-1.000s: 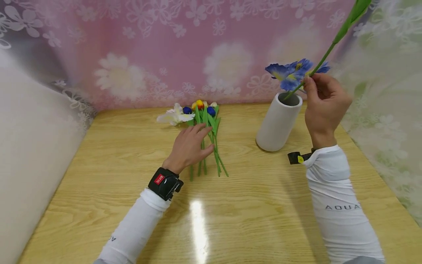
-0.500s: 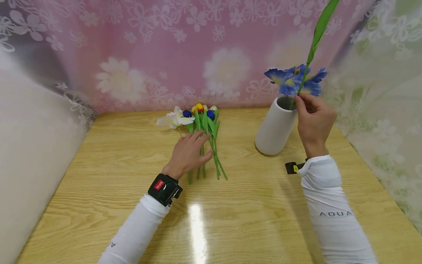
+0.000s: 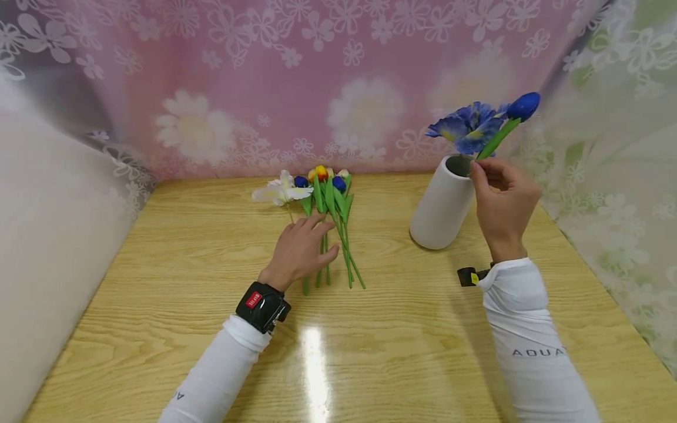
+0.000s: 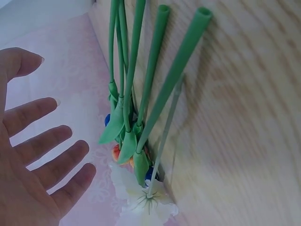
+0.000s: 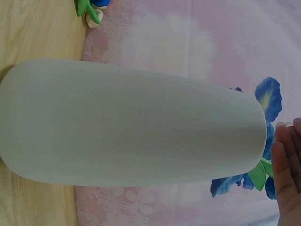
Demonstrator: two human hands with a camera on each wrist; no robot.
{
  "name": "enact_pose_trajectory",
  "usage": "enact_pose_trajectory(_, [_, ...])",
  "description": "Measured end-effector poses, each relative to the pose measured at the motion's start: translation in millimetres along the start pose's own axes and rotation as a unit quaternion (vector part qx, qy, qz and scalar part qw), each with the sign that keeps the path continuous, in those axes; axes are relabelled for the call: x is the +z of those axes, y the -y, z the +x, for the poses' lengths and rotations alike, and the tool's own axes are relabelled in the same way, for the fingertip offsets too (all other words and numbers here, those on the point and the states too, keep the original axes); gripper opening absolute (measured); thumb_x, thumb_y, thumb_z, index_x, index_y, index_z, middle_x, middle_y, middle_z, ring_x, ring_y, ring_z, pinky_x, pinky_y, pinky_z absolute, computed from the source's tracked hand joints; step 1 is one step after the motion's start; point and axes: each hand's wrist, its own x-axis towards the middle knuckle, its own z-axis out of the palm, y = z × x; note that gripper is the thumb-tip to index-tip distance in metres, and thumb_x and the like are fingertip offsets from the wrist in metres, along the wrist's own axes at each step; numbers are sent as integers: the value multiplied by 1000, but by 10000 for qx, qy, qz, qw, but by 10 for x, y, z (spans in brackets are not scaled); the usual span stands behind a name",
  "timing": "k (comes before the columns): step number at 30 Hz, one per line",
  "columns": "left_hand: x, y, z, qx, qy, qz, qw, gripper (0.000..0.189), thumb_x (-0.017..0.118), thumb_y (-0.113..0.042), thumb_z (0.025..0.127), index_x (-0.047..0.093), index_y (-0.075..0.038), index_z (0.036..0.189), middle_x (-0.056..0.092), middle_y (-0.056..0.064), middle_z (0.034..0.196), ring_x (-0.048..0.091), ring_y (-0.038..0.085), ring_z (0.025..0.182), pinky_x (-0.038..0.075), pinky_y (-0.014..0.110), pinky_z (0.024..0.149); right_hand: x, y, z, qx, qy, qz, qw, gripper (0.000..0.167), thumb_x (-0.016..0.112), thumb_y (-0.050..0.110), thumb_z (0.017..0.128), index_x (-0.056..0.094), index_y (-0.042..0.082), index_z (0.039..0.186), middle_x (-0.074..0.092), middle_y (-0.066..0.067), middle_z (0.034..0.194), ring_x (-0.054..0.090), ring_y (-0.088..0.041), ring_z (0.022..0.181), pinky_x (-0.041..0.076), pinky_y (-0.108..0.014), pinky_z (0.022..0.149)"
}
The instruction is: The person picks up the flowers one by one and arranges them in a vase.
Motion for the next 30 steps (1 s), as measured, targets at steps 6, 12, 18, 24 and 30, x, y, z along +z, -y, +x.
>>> enact_pose_trajectory(6, [1, 45, -49, -55, 91, 49, 9999, 42, 59, -36, 91, 63, -13, 125, 53, 12, 133, 54, 33, 114, 45, 50, 89, 91, 31, -156, -458, 103, 470, 9978, 17, 73, 15, 85, 75, -1, 91, 70, -9, 83, 63, -2, 71, 51, -17, 70])
enact_pose_trajectory(12, [9, 101, -98, -207, 208, 37, 9996, 44, 58, -38, 91, 62, -12, 127, 51, 13, 136, 51, 33, 118, 43, 51, 92, 276, 27, -330, -705, 422, 614, 9947, 13, 74, 8, 83, 74, -3, 89, 71, -11, 80, 62, 2, 69, 50, -15, 68])
enact_pose_trajectory(18, [10, 168, -184, -376, 307, 1, 9988, 48, 59, -39, 90, 61, -11, 129, 50, 13, 137, 50, 34, 119, 42, 52, 93, 493, -18, -557, -740, 1182, 673, 9879, 9, 74, 3, 82, 74, -2, 90, 71, -11, 82, 62, 1, 69, 49, -11, 66])
enact_pose_trajectory(24, [28, 229, -262, -519, 410, 15, 9978, 48, 60, -38, 90, 59, -13, 131, 49, 13, 138, 49, 34, 120, 42, 52, 93, 704, -64, -785, -433, 2262, 525, 9717, 14, 70, 10, 88, 73, -1, 97, 71, -8, 85, 67, -15, 70, 51, -16, 64])
enact_pose_trajectory(30, [45, 282, -330, -711, 548, 50, 9959, 50, 58, -41, 90, 57, -15, 134, 48, 13, 138, 48, 35, 121, 41, 53, 94, 900, -53, -971, 139, 3357, 108, 9418, 22, 66, 18, 92, 72, 1, 105, 71, -11, 90, 68, -21, 73, 55, -37, 66])
